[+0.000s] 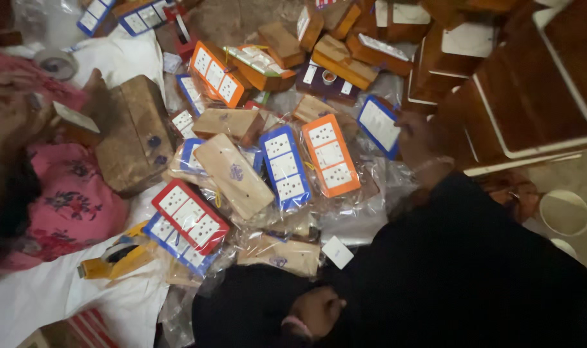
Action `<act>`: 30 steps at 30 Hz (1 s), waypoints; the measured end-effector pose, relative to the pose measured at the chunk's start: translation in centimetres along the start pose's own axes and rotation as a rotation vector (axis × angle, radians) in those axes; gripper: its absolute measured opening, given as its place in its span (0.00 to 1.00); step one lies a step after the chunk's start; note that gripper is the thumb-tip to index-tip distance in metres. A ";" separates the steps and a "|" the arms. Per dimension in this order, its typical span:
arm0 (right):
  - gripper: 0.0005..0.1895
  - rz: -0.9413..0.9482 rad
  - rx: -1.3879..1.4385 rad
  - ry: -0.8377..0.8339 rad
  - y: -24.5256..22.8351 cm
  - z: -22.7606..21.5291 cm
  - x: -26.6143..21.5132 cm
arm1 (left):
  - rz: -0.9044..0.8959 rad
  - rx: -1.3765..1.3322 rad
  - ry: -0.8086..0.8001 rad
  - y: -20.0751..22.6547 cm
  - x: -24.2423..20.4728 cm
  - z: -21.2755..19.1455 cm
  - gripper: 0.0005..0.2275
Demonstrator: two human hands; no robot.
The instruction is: The person sits on the floor and repeatedly picks up small wooden blocks, places them into clear plastic bags, and sets the packaged items aside. The person handles the blocks one at a time and occasionally adjusts the bags before moving to the next item.
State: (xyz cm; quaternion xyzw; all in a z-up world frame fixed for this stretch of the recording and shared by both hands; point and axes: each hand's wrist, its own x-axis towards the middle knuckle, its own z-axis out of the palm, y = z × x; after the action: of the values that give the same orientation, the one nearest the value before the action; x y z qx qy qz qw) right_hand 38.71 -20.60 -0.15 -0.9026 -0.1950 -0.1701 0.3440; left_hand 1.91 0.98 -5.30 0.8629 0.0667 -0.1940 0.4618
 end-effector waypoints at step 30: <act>0.45 0.077 0.787 -0.523 -15.3 -15.0 -25.4 | 0.228 -1.080 0.149 -1.3 -9.3 -3.1 0.21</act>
State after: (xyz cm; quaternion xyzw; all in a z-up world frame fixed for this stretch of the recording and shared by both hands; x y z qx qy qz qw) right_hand 6.93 -26.34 7.66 -0.7228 -0.2910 0.1628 0.6053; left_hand -6.11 4.83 -1.10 0.5167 0.0955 -0.0195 0.8506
